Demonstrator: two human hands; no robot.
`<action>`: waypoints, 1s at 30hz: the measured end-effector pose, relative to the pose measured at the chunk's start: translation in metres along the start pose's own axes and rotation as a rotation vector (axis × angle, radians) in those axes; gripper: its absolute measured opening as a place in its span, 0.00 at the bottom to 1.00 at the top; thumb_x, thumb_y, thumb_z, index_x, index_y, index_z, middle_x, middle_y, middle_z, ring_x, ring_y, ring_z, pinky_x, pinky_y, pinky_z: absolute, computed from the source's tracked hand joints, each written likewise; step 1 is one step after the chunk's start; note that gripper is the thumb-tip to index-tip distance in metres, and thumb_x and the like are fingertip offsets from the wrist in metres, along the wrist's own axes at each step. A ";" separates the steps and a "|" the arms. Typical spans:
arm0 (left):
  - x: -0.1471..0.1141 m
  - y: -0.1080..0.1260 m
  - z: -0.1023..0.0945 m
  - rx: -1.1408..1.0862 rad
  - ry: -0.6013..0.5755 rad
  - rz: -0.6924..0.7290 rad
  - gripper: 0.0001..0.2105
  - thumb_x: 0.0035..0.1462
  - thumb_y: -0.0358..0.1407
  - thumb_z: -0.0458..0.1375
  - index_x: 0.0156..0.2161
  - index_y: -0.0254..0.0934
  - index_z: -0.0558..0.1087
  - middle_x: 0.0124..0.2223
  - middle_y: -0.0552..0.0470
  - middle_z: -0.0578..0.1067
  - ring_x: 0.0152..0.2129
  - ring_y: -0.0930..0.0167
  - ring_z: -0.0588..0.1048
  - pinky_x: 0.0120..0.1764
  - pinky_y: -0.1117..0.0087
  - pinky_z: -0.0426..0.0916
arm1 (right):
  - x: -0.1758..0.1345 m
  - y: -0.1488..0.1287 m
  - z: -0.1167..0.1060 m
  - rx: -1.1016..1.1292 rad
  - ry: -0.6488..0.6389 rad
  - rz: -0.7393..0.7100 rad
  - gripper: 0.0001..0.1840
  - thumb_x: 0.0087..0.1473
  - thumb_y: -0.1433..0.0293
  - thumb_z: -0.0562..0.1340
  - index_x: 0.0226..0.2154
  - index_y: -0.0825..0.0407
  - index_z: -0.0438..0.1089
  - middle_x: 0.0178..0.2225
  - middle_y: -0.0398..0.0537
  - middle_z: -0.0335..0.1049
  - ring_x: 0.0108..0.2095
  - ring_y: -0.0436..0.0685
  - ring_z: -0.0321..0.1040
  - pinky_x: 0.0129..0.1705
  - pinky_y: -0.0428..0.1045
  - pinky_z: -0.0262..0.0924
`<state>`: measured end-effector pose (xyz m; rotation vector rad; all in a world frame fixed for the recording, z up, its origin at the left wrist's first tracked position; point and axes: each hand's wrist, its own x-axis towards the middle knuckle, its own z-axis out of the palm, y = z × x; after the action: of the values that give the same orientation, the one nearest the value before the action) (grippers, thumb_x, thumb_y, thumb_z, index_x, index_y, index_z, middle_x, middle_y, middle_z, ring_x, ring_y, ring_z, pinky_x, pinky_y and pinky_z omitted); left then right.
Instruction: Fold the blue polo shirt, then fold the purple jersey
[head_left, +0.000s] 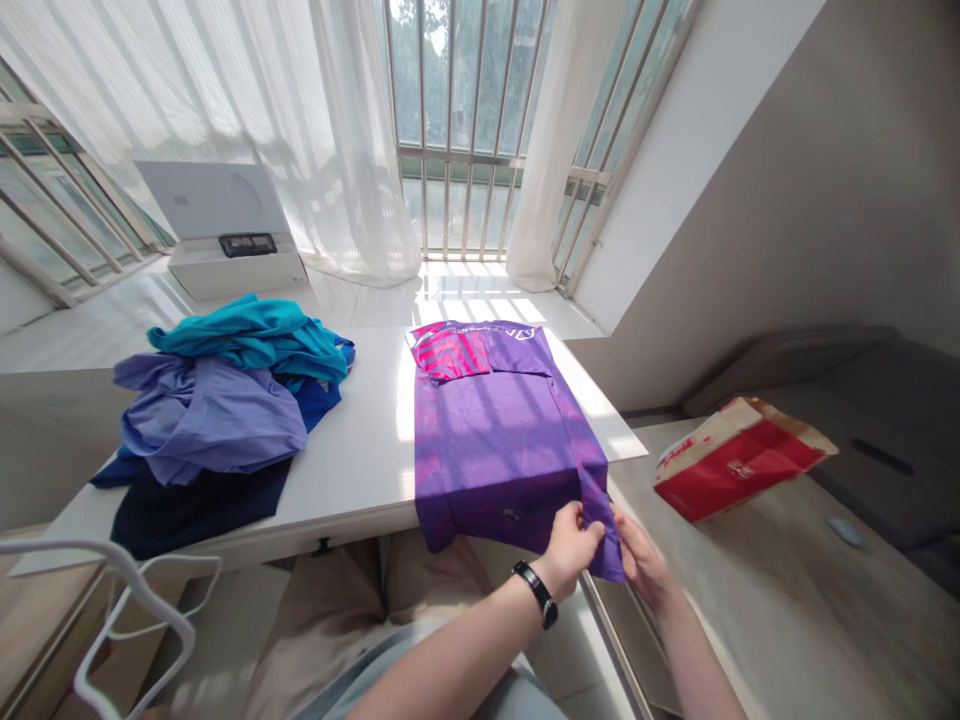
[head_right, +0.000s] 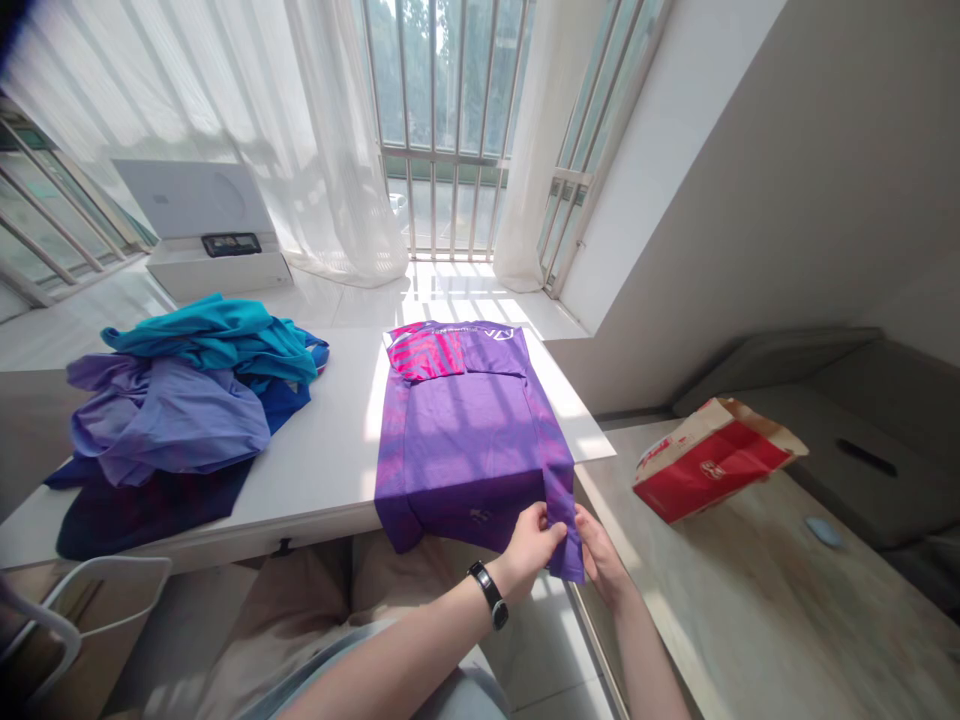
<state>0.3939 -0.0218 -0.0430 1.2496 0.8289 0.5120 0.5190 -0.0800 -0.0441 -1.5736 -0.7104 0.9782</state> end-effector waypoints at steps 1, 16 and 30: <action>0.000 -0.002 -0.002 0.050 -0.042 -0.012 0.08 0.59 0.36 0.61 0.41 0.33 0.72 0.36 0.45 0.78 0.36 0.65 0.78 0.41 0.65 0.73 | 0.002 0.002 -0.001 0.011 -0.026 0.027 0.34 0.41 0.37 0.69 0.38 0.47 0.76 0.32 0.51 0.81 0.37 0.65 0.80 0.41 0.59 0.75; -0.171 0.017 -0.224 0.543 0.156 0.005 0.14 0.59 0.44 0.57 0.42 0.38 0.78 0.41 0.45 0.82 0.39 0.59 0.80 0.43 0.63 0.73 | 0.021 0.028 0.010 -0.096 -0.096 0.062 0.28 0.35 0.51 0.78 0.34 0.52 0.80 0.36 0.53 0.84 0.37 0.66 0.80 0.45 0.58 0.74; -0.130 -0.033 -0.221 0.068 0.462 0.160 0.16 0.59 0.48 0.58 0.43 0.36 0.72 0.43 0.43 0.80 0.43 0.59 0.79 0.50 0.60 0.71 | -0.007 0.009 0.009 -0.062 -0.249 0.117 0.29 0.36 0.48 0.77 0.33 0.54 0.82 0.34 0.55 0.84 0.35 0.65 0.79 0.45 0.57 0.73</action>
<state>0.1380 0.0094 -0.0602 1.2850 1.1440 0.9308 0.5075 -0.0833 -0.0525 -1.5769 -0.8339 1.2641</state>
